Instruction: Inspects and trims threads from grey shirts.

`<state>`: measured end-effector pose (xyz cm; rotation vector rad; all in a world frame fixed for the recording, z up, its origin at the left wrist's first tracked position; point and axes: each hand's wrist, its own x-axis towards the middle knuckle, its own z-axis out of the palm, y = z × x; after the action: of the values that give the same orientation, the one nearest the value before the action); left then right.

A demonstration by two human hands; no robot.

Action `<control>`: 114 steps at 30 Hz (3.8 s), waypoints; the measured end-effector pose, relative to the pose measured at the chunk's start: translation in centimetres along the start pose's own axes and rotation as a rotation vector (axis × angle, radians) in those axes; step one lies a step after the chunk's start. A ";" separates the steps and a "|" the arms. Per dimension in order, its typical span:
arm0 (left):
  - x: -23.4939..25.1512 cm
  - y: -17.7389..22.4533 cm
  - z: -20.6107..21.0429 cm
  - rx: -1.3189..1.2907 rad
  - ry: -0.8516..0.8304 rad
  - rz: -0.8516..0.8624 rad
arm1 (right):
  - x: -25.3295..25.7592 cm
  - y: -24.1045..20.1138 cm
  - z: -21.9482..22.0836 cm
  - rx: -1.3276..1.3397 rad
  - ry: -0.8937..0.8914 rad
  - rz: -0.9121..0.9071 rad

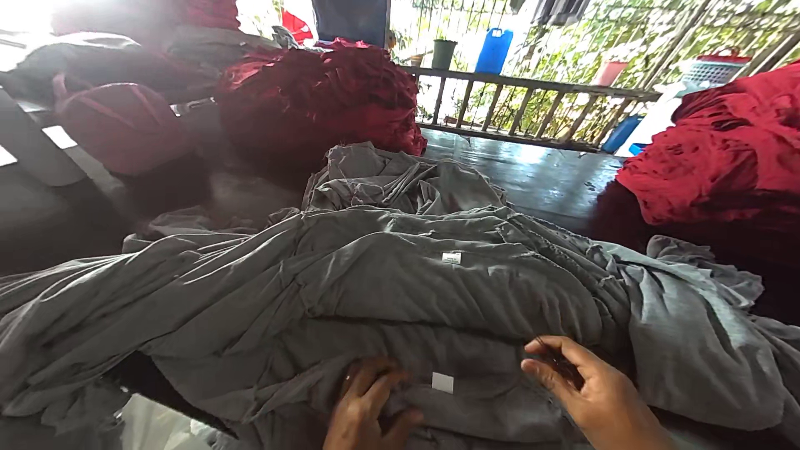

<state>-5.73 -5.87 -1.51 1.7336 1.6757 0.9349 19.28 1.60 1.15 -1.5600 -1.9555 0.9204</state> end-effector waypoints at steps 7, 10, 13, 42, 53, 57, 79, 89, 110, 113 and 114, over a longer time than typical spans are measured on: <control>0.5 0.8 0.7 0.048 -0.018 -0.057 | -0.2 -3.7 6.8 0.371 -0.194 -0.063; 0.5 1.0 0.6 0.060 -0.035 -0.071 | 0.0 -2.5 8.1 0.431 -0.191 0.085; 0.1 1.0 0.4 0.042 0.097 -0.054 | -0.6 -2.3 8.1 0.411 -0.187 0.072; -0.4 0.9 0.0 0.202 0.004 0.005 | -3.6 -5.2 6.3 0.003 -0.271 -0.088; -1.8 1.9 -0.7 0.103 0.038 -0.022 | -5.2 -6.0 7.0 -0.242 -0.092 -0.182; -2.0 1.8 -1.0 0.087 0.100 0.039 | -5.4 -5.8 7.5 -0.172 -0.059 -0.157; -0.9 0.2 -1.5 -0.143 0.180 -0.054 | -5.1 -5.0 9.4 -0.102 0.033 -0.347; -0.4 0.0 -1.5 -0.135 0.169 -0.114 | -6.4 -4.7 10.0 -0.120 0.057 -0.278; -0.5 -0.6 -1.2 -0.149 0.185 -0.061 | -5.2 -4.6 11.2 -0.032 0.110 -0.228; -0.5 -0.6 -1.2 -0.142 0.187 -0.058 | -5.2 -4.6 11.2 -0.040 0.118 -0.243; -0.5 -0.6 -1.2 -0.140 0.186 -0.060 | -5.2 -4.6 11.3 -0.044 0.125 -0.249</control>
<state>-7.07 -6.46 -1.29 1.5361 1.7228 1.1861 9.46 -6.38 -2.69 -1.3250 -2.0343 0.6665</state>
